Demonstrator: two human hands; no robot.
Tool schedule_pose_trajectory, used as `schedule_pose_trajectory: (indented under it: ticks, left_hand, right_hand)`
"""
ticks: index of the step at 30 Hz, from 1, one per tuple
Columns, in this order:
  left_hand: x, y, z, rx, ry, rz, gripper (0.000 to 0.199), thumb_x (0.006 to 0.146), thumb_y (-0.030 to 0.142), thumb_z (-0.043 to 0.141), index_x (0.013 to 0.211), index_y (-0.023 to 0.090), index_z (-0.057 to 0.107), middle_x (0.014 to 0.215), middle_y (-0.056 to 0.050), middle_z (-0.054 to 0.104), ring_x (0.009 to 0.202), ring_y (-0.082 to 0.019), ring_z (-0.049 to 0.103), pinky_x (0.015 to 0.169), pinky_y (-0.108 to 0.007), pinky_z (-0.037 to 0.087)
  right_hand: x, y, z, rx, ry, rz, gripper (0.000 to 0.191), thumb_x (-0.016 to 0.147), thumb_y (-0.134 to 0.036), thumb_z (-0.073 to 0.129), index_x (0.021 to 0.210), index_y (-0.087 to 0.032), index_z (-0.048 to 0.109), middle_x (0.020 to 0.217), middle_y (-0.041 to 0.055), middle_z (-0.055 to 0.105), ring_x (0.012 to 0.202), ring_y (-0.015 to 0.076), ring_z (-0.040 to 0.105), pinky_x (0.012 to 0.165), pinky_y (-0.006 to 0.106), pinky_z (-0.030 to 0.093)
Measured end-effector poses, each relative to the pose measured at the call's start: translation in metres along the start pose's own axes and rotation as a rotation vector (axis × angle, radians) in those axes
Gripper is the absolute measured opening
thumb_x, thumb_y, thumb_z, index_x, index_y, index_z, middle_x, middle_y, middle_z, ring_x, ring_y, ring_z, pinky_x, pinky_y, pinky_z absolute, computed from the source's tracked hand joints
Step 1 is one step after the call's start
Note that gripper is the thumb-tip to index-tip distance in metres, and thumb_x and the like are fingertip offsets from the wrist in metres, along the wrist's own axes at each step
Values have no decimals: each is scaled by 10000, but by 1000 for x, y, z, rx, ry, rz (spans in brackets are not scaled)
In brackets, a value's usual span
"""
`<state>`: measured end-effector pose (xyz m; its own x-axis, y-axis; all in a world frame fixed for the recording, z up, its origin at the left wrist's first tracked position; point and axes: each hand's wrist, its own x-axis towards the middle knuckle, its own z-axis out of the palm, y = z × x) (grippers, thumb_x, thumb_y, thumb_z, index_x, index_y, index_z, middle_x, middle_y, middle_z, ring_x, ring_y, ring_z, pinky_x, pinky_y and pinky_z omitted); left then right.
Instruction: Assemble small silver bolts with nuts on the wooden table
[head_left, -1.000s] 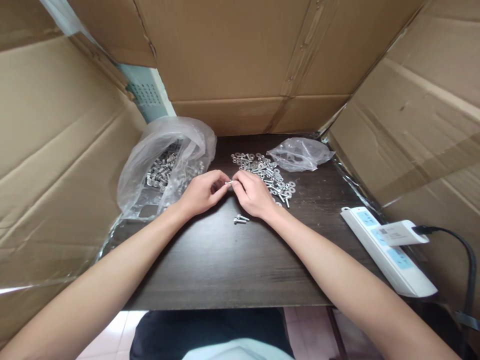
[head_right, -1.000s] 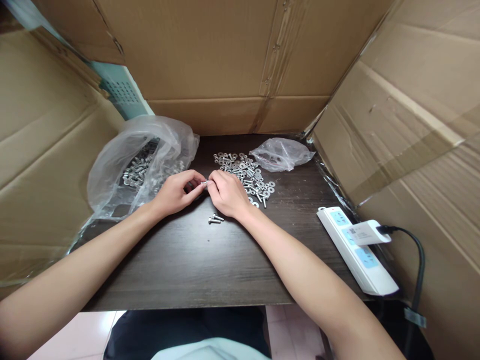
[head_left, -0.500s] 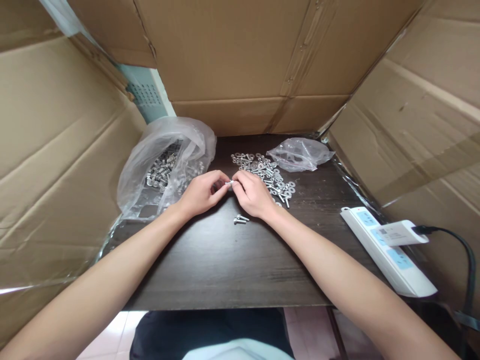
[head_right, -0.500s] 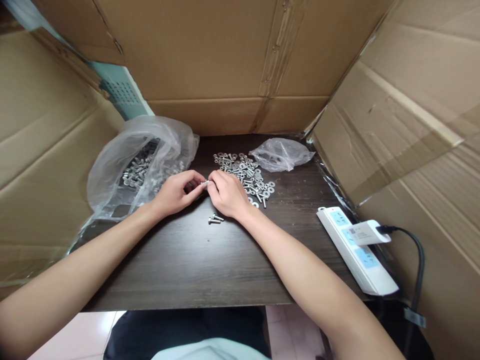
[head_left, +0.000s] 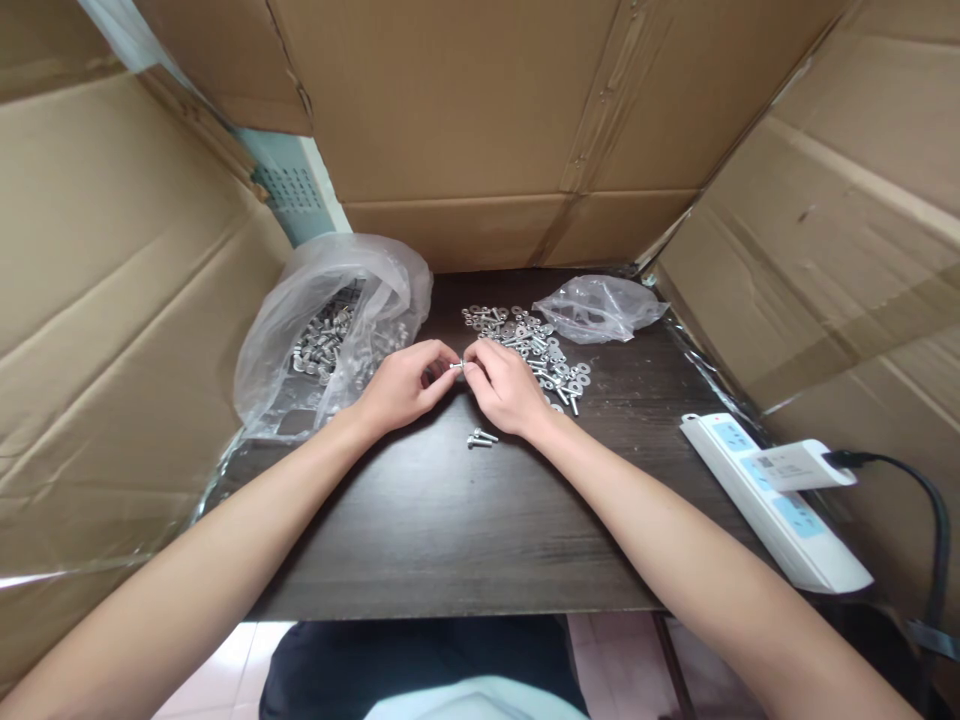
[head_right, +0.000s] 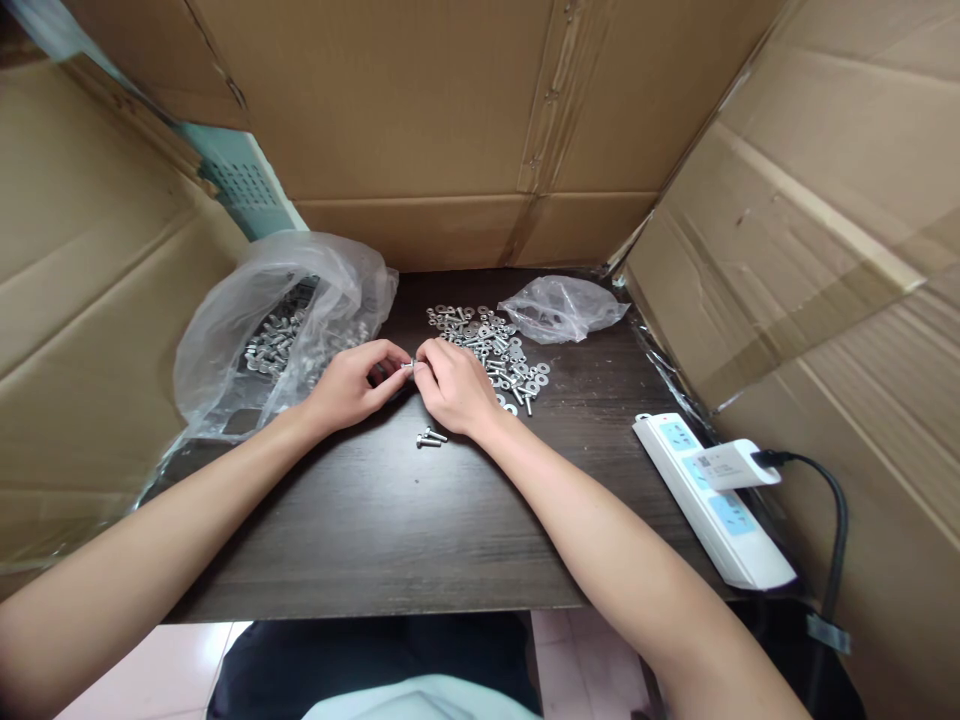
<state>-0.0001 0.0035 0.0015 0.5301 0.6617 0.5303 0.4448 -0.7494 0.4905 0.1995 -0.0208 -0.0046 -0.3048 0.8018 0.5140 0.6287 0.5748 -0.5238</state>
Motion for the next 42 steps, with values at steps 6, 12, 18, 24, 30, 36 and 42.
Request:
schedule_pose_trajectory:
  ticks: [6,12,18,24,30,36,42]
  left_hand:
    - [0,0,0,8,-8,1,140,977,285,602,1002,166,670,861,-27,693,710,-119,632,639,-230,501]
    - [0,0,1,8,-7,-3,146,977,292,600,1003,166,669,869,-31,699,715,-124,637,640,-236,503]
    - [-1,0,0,6,3,9,129,975,277,605,995,166,667,857,-24,693,707,-116,636,629,-225,499]
    - [-1,0,1,3,3,10,126,978,279,610,1000,168,668,860,-18,694,710,-110,639,629,-217,501]
    - [-1,-1,0,2,0,10,122,976,271,613,1000,166,669,859,-18,695,708,-108,635,626,-214,498]
    - [0,-2,1,2,11,6,125,974,274,619,1002,163,670,852,-13,689,711,-106,638,621,-205,495]
    - [-1,-2,2,3,8,9,130,975,276,620,1008,163,674,861,-14,695,716,-108,641,635,-210,501]
  right_hand:
    - [1,0,1,-10,-5,0,162,993,-259,407,886,-209,518,903,72,635,829,220,561,798,366,409]
    - [0,1,1,-20,-7,-9,207,1020,-273,390,875,-209,524,897,71,641,837,220,571,810,364,412]
    - [1,1,1,-11,-3,-13,208,1024,-277,391,869,-211,513,889,71,638,829,220,570,799,361,409]
    - [0,1,0,4,0,1,156,999,-274,409,914,-212,524,919,70,640,837,222,568,803,359,407]
    - [0,0,0,4,-8,-1,137,976,-258,416,926,-205,532,921,73,639,829,224,562,796,367,405]
    - [0,2,1,-5,1,-14,176,1001,-272,403,895,-203,525,901,68,625,831,219,561,799,363,402]
    - [0,2,2,-8,8,-34,199,1015,-264,400,872,-205,525,874,63,616,804,210,551,782,356,400]
